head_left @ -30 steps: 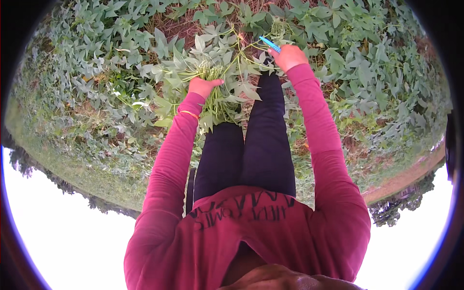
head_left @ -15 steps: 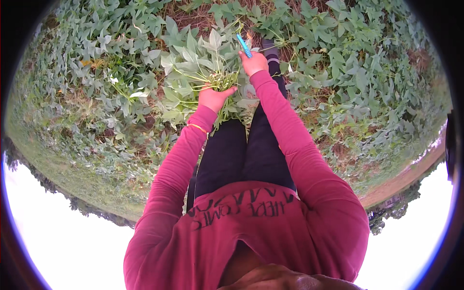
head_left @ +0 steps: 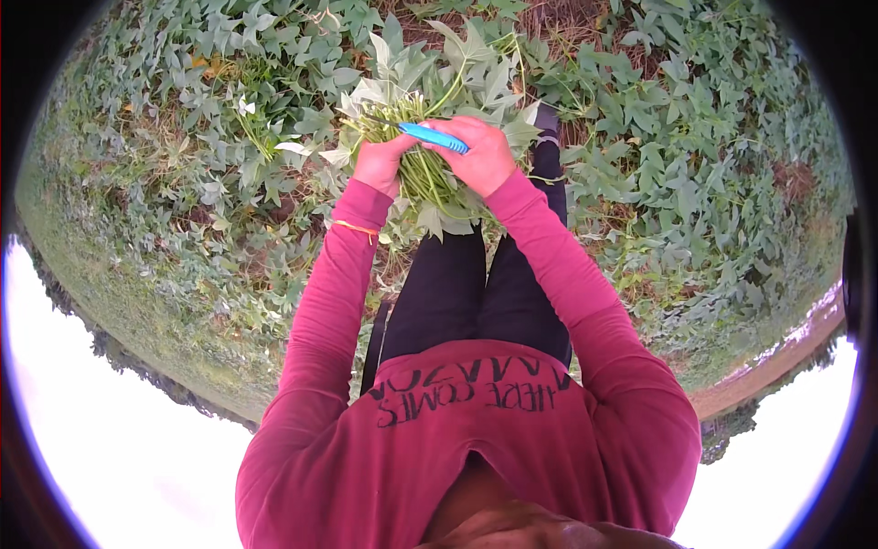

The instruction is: The person harvests green leafy stems from a field, gathers them into a bunch, and ties the bunch together using a flexible piece of plant material.

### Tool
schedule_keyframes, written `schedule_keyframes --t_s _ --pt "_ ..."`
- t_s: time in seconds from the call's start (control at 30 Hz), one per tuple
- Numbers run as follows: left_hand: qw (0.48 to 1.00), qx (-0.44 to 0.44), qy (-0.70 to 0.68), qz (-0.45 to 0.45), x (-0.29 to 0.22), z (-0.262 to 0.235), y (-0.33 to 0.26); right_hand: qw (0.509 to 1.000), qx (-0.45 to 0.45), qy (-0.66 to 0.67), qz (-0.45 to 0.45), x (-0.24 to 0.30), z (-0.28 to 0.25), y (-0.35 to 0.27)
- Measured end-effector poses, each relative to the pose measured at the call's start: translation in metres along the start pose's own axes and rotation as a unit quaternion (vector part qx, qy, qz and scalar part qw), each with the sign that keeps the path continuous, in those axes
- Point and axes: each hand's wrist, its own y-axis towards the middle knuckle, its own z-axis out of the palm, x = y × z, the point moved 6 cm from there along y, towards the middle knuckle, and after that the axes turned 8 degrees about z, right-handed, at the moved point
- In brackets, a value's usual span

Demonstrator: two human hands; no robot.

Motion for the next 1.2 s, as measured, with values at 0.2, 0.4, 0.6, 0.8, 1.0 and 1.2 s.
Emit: schedule_keyframes --t_s 0.2,0.4,0.6,0.8,1.0,1.2 --pt "0.999 -0.023 -0.009 0.027 -0.011 -0.04 0.003 0.988 0.151 0.014 0.036 -0.004 0.054 0.008" --pt "0.933 0.047 0.357 -0.027 0.009 -0.079 -0.028 0.818 -0.312 -0.483 0.013 -0.123 -0.118 0.12" --pt "0.848 0.15 0.468 -0.197 0.111 -0.091 -0.042 0.917 -0.122 0.064 0.375 -0.341 -0.093 0.021" --pt "0.841 -0.098 0.518 -0.12 0.045 -0.165 0.044 0.89 -0.075 0.238 0.382 -0.204 0.033 -0.066" --pt "0.76 -0.101 0.641 -0.04 -0.036 -0.12 0.13 0.975 -0.052 -0.185 0.115 -0.156 0.009 -0.054" --pt "0.77 0.09 0.628 -0.063 0.091 -0.01 0.137 0.983 -0.078 -0.065 0.154 -0.143 0.039 -0.044"
